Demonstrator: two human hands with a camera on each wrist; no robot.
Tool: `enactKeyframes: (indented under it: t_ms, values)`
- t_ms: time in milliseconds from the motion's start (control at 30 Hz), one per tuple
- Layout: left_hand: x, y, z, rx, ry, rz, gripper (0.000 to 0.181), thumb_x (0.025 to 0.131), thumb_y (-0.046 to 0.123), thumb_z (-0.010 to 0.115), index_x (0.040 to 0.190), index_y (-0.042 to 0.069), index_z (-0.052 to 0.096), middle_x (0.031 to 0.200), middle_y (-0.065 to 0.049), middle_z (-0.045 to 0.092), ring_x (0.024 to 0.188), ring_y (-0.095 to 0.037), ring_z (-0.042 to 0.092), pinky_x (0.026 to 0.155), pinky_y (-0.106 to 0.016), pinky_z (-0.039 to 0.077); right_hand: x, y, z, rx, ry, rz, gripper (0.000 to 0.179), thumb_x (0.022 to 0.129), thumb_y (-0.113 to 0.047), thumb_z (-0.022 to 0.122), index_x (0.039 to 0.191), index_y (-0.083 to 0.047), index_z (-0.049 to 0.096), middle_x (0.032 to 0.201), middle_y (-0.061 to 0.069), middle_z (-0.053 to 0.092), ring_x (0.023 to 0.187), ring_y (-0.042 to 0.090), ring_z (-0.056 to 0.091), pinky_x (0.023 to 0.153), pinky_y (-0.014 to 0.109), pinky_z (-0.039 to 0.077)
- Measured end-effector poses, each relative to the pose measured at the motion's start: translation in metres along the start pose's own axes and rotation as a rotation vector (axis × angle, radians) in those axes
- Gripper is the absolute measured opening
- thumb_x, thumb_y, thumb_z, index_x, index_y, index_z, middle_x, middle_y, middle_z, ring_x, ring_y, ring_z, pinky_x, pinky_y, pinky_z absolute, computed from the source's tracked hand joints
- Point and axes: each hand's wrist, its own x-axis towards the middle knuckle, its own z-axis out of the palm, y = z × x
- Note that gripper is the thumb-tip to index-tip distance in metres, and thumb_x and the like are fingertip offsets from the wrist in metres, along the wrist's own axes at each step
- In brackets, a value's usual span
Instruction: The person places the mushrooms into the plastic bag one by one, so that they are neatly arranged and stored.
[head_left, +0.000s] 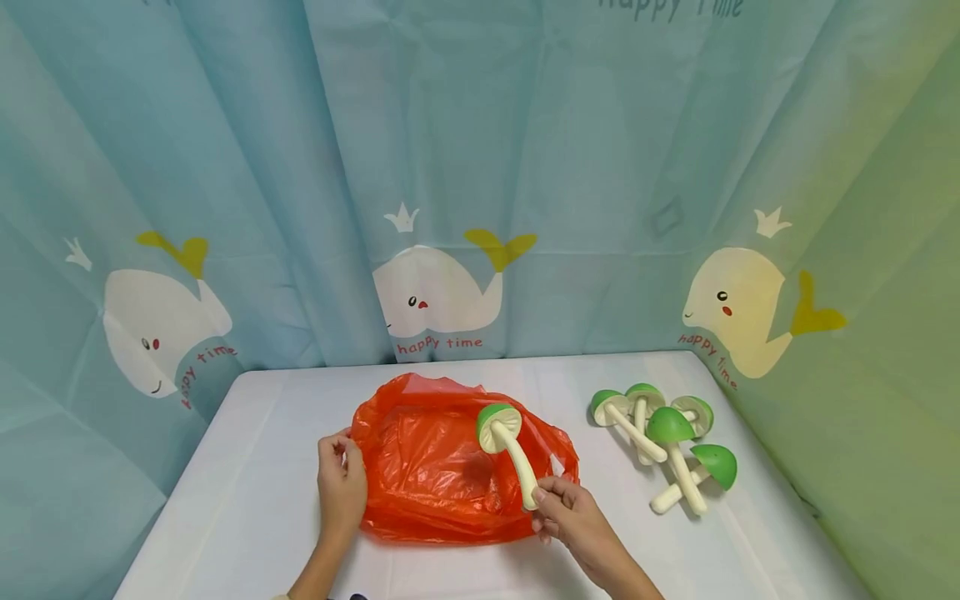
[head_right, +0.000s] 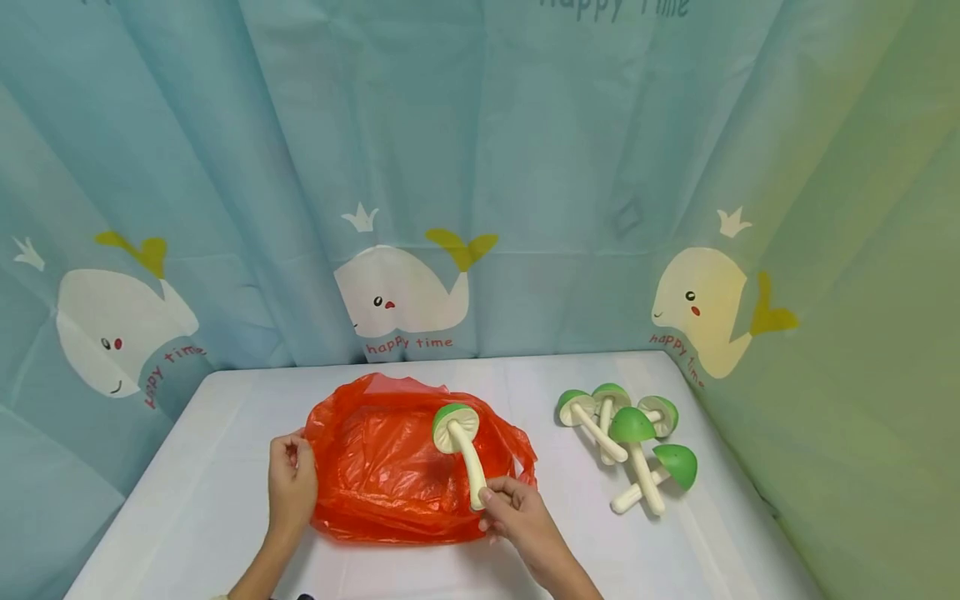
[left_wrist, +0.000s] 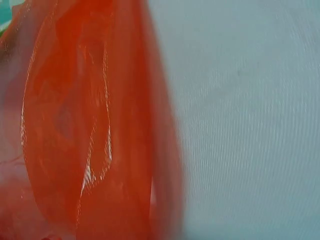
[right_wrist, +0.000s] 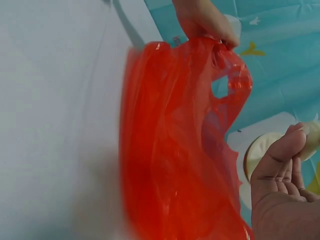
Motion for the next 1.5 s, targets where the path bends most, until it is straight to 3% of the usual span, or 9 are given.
enactKeyframes:
  t_ms: [67, 133, 233, 333, 700, 900, 1500]
  values:
    - [-0.003, 0.007, 0.001, -0.002, 0.015, 0.025, 0.012, 0.098, 0.002, 0.038, 0.099, -0.009, 0.042, 0.113, -0.021, 0.053, 0.093, -0.014, 0.048, 0.074, -0.011, 0.038, 0.003, 0.0, 0.004, 0.003, -0.002, 0.019, 0.03, 0.095, -0.016, 0.054, 0.108, 0.011, 0.048, 0.086, 0.01, 0.058, 0.067, 0.012, 0.053, 0.057, 0.022, 0.045]
    - [-0.006, 0.017, 0.002, -0.007, 0.023, 0.045, 0.011, 0.097, -0.001, 0.038, 0.099, -0.011, 0.042, 0.101, -0.02, 0.053, 0.081, -0.01, 0.044, 0.066, -0.012, 0.035, 0.006, -0.001, 0.007, 0.007, -0.001, 0.038, 0.03, 0.095, -0.016, 0.056, 0.107, 0.01, 0.05, 0.085, 0.01, 0.058, 0.067, 0.013, 0.053, 0.056, 0.022, 0.045]
    - [-0.011, 0.03, 0.003, -0.006, 0.036, 0.06, 0.008, 0.096, -0.005, 0.039, 0.098, -0.013, 0.042, 0.084, -0.011, 0.045, 0.072, -0.008, 0.039, 0.061, -0.015, 0.034, 0.011, -0.002, 0.011, 0.012, -0.006, 0.061, 0.031, 0.094, -0.018, 0.057, 0.107, 0.01, 0.051, 0.085, 0.009, 0.057, 0.067, 0.013, 0.052, 0.056, 0.022, 0.045]
    - [-0.014, 0.037, 0.004, -0.01, 0.05, 0.055, 0.008, 0.096, -0.006, 0.039, 0.097, -0.013, 0.041, 0.079, -0.006, 0.039, 0.069, -0.008, 0.038, 0.06, -0.015, 0.034, 0.017, -0.003, 0.016, 0.004, -0.015, 0.07, 0.035, 0.093, -0.02, 0.059, 0.108, 0.011, 0.051, 0.085, 0.009, 0.058, 0.068, 0.013, 0.053, 0.057, 0.022, 0.046]
    - [-0.019, 0.039, 0.008, -0.102, 0.096, 0.039, 0.01, 0.096, -0.006, 0.037, 0.097, -0.015, 0.038, 0.078, -0.007, 0.042, 0.066, -0.008, 0.04, 0.057, -0.014, 0.035, 0.042, -0.001, 0.036, -0.01, -0.031, 0.119, 0.033, 0.091, -0.025, 0.063, 0.1, 0.006, 0.058, 0.082, 0.008, 0.058, 0.065, 0.012, 0.054, 0.054, 0.02, 0.046]
    - [-0.021, 0.042, 0.01, -0.095, 0.076, 0.006, 0.01, 0.097, -0.004, 0.036, 0.098, -0.013, 0.039, 0.08, -0.008, 0.041, 0.068, -0.009, 0.039, 0.059, -0.014, 0.036, 0.057, 0.001, 0.049, -0.008, -0.059, 0.128, 0.034, 0.091, -0.026, 0.063, 0.101, 0.006, 0.058, 0.082, 0.008, 0.06, 0.066, 0.012, 0.054, 0.053, 0.02, 0.045]
    - [-0.021, 0.042, 0.014, -0.109, 0.095, 0.026, 0.009, 0.096, -0.005, 0.038, 0.097, -0.014, 0.04, 0.079, -0.008, 0.043, 0.068, -0.009, 0.042, 0.059, -0.013, 0.037, 0.092, 0.003, 0.082, -0.033, -0.062, 0.154, 0.03, 0.09, -0.023, 0.065, 0.098, 0.006, 0.061, 0.074, 0.007, 0.059, 0.061, 0.01, 0.053, 0.049, 0.018, 0.043]
